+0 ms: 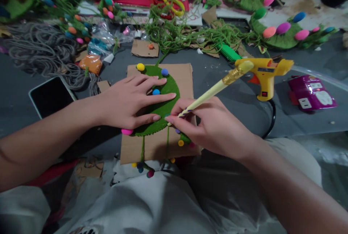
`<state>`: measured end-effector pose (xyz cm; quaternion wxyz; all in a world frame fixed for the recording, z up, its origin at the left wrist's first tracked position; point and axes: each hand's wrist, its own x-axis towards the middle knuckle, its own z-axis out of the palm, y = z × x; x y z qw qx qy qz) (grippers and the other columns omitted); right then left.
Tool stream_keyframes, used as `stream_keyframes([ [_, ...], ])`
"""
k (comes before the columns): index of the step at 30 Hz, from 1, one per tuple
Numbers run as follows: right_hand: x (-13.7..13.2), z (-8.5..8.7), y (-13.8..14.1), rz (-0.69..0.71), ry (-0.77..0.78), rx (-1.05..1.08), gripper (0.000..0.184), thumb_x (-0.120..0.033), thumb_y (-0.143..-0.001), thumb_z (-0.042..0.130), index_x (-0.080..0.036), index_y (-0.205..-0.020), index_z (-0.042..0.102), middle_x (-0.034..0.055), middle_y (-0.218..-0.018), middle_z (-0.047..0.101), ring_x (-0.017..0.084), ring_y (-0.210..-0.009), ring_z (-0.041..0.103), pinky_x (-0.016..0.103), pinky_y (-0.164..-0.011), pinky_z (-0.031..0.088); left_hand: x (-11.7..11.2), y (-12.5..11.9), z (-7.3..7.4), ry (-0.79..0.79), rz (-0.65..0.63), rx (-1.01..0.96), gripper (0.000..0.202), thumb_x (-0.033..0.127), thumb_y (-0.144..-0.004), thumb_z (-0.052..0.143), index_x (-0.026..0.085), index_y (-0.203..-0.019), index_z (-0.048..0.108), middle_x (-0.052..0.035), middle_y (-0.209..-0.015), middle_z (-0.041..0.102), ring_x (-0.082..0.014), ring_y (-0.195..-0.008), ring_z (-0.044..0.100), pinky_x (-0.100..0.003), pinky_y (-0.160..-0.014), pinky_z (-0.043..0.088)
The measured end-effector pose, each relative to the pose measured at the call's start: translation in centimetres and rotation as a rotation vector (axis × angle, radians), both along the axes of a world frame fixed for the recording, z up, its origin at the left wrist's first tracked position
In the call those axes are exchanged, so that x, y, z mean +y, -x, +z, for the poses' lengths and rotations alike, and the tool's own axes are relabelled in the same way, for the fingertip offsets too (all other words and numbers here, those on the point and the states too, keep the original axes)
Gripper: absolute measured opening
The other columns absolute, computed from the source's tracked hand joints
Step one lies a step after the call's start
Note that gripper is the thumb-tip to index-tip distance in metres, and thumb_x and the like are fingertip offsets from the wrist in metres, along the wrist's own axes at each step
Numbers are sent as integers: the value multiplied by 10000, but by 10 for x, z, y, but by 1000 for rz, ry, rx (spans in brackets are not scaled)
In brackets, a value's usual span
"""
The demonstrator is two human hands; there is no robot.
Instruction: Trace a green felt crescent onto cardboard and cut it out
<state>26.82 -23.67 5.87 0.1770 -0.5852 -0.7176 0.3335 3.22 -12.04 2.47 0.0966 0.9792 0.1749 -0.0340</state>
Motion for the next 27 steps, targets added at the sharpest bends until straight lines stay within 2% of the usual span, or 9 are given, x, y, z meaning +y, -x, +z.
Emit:
stream_keyframes([
  [8,-3,2,-2,-3,-55,-6,219,-414,-1000,691,-257,-872,774,-6,-844,804,182,-725,732,292,-648,509,0,0,0,-11,-2,16,693,591,-1032,509,346,-1673,407,-167,-1726,366,-453,-1515,413,-626,-1204,357],
  [13,-7,-1,6,106,-174,-15,210,-345,-1017,683,-226,-856,747,19,-799,790,171,-679,705,292,-632,477,0,0,0,-12,-3,11,695,589,-1030,508,347,-1673,406,-159,-1726,369,-453,-1511,417,-626,-1207,358],
  [17,-9,0,8,164,-175,-24,238,-344,-1033,675,-208,-850,743,9,-787,784,135,-660,680,267,-618,454,0,0,-1,-15,-3,-4,684,587,-1029,507,353,-1666,419,-138,-1715,395,-436,-1502,427,-618,-1215,354],
  [20,-8,7,0,47,-215,-7,199,-325,-1002,715,-224,-834,751,-13,-742,768,124,-615,658,259,-602,462,0,0,-2,-18,1,-6,688,594,-1026,512,357,-1665,421,-132,-1717,393,-432,-1492,433,-615,-1206,364],
  [23,-6,13,-11,-84,-248,-31,167,-346,-977,733,-242,-851,767,-2,-745,765,157,-623,665,287,-607,484,0,0,-2,-14,-2,2,687,589,-1028,514,353,-1667,418,-144,-1717,388,-440,-1489,434,-618,-1198,369],
  [27,-4,10,-15,-41,-149,-4,187,-404,-972,741,-260,-865,794,-6,-779,784,170,-642,679,301,-602,478,0,0,-1,-10,7,-5,680,579,-1028,522,360,-1664,422,-130,-1723,383,-441,-1495,425,-620,-1199,363],
])
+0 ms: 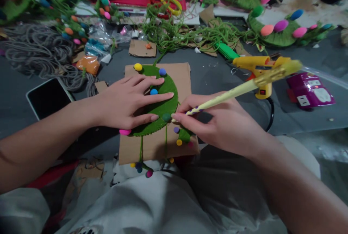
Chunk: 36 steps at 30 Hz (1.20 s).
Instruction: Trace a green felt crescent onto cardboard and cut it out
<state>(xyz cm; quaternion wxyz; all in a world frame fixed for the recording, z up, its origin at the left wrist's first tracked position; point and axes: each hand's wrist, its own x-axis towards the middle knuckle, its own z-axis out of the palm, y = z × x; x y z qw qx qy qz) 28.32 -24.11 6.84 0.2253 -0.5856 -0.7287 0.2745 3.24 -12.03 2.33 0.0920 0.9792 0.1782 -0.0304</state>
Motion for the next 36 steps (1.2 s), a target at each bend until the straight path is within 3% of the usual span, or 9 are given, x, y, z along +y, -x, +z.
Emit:
stream_keyframes([
  [6,0,-10,7,65,73,17,193,-394,-986,729,-264,-860,794,-7,-807,800,166,-644,682,304,-618,481,0,0,1,-4,-12,27,682,583,-1041,489,339,-1673,409,-166,-1725,361,-453,-1507,418,-634,-1189,370],
  [12,3,-8,1,32,33,-3,204,-417,-985,721,-264,-872,796,2,-781,792,181,-646,690,316,-635,487,0,0,1,-11,-18,21,689,593,-1039,474,338,-1675,407,-194,-1708,375,-467,-1497,427,-643,-1167,386],
  [24,-2,-10,8,101,59,-1,233,-411,-1004,701,-253,-855,786,-11,-776,792,133,-591,636,282,-596,452,-1,0,1,7,8,17,669,572,-1034,507,355,-1661,427,-140,-1729,370,-442,-1503,420,-627,-1197,369],
  [31,6,-10,-5,-16,29,7,219,-454,-978,722,-255,-926,796,15,-834,799,195,-720,701,307,-654,499,0,0,1,9,1,-8,678,571,-1021,532,356,-1657,437,-145,-1711,400,-449,-1491,429,-629,-1186,376],
  [36,3,-9,2,8,61,-6,238,-448,-985,713,-255,-877,801,4,-792,792,179,-655,682,306,-634,490,0,0,1,15,-2,-1,679,565,-1022,535,346,-1657,440,-155,-1714,391,-451,-1492,427,-633,-1190,367],
])
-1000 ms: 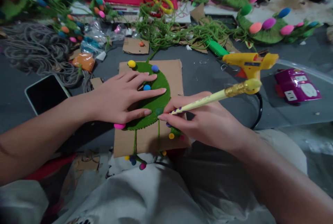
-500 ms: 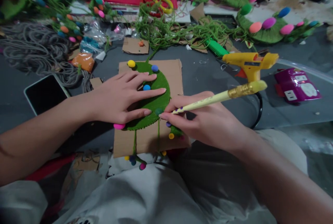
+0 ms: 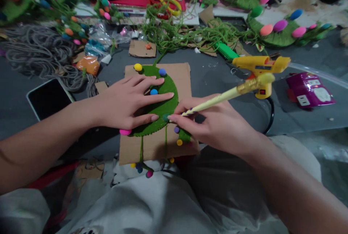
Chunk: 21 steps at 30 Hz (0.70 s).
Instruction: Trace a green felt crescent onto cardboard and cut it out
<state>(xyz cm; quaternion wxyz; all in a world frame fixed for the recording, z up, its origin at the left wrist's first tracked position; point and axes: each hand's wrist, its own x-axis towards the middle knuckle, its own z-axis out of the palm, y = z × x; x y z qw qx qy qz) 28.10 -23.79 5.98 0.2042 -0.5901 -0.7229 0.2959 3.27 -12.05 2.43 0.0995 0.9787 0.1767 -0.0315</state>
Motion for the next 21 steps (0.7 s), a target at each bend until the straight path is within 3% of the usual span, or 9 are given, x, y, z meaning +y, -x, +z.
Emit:
stream_keyframes([
  [8,-2,-3,7,5,95,53,227,-450,-987,715,-261,-888,793,-4,-860,815,179,-725,726,285,-648,509,1,1,-1,-7,-6,-3,673,578,-1034,510,347,-1661,431,-154,-1718,381,-442,-1501,423,-623,-1195,365],
  [14,5,-3,-11,-44,-44,15,220,-459,-968,742,-247,-931,789,9,-837,785,188,-718,689,314,-670,511,0,-1,0,-6,0,6,681,571,-1027,516,351,-1665,424,-162,-1709,393,-453,-1494,423,-631,-1183,374],
  [17,3,3,-9,-61,-41,7,226,-464,-978,725,-261,-902,788,13,-821,784,191,-698,685,317,-632,503,0,0,0,-9,4,6,679,570,-1029,512,353,-1666,420,-158,-1710,393,-442,-1498,421,-623,-1187,373],
  [21,-5,5,6,49,5,51,215,-427,-985,727,-264,-858,786,-10,-750,771,151,-598,648,296,-576,467,0,0,-1,2,1,-2,688,588,-1023,520,348,-1662,431,-154,-1718,383,-446,-1498,423,-628,-1203,355],
])
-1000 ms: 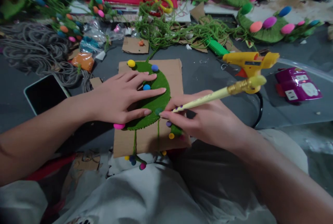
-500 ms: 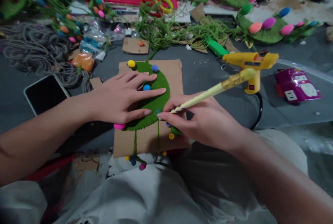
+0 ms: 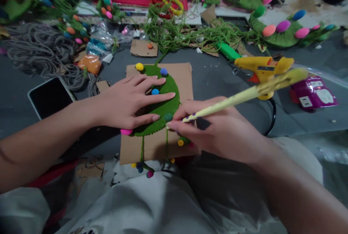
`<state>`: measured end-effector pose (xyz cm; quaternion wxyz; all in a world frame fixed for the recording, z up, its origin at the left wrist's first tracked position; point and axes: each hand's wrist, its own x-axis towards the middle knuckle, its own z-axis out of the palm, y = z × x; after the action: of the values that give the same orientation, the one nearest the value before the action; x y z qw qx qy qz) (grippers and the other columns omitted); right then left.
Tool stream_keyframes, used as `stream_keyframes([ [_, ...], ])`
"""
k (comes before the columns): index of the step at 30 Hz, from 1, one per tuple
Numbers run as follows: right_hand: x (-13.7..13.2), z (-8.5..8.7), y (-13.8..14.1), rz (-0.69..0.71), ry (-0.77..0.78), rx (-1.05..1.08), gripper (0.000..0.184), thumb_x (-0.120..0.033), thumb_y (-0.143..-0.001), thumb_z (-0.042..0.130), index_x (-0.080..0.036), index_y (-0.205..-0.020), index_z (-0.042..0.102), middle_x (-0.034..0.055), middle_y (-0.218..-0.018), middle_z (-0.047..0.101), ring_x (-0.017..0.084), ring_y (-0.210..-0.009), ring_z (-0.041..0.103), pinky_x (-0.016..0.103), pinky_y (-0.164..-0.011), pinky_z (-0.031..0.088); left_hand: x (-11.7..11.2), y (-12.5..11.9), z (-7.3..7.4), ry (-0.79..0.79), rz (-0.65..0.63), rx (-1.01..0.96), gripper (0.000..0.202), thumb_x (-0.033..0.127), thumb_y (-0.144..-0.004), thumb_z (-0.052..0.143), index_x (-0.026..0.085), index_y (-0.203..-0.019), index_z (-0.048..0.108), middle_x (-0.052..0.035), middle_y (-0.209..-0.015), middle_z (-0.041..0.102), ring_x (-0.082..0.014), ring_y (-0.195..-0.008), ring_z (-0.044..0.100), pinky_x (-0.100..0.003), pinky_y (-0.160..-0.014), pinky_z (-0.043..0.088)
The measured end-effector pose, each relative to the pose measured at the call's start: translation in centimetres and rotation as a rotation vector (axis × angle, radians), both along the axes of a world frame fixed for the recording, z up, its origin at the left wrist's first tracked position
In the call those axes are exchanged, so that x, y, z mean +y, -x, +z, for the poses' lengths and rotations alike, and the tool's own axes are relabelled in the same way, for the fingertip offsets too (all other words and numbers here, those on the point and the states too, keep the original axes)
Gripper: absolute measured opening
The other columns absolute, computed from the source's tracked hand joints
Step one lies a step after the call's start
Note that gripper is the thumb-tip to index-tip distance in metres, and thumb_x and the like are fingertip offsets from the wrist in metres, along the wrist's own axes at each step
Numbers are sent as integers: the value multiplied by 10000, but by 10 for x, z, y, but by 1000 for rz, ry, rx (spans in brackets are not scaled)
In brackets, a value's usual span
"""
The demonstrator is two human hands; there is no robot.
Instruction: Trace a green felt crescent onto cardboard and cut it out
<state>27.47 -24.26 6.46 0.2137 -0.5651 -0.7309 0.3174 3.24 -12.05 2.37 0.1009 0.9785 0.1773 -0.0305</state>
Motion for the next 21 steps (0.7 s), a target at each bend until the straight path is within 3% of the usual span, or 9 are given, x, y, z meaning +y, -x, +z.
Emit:
stream_keyframes([
  [4,-2,-5,12,109,-26,-29,199,-355,-999,719,-238,-842,754,-18,-729,765,136,-588,643,283,-578,449,0,0,1,8,6,12,668,575,-1031,503,354,-1657,437,-146,-1719,385,-445,-1505,418,-631,-1208,347],
  [11,1,-6,13,48,-80,-56,185,-339,-1000,716,-225,-857,742,7,-782,772,156,-665,673,284,-630,478,0,0,1,10,4,-3,680,573,-1029,513,346,-1664,425,-147,-1728,375,-444,-1528,400,-627,-1218,338],
  [21,-2,-8,28,154,-9,46,237,-371,-1033,666,-251,-856,766,28,-804,785,175,-651,666,305,-608,454,0,0,0,3,5,-1,671,589,-1029,495,371,-1660,425,-118,-1721,391,-414,-1505,421,-604,-1220,329],
])
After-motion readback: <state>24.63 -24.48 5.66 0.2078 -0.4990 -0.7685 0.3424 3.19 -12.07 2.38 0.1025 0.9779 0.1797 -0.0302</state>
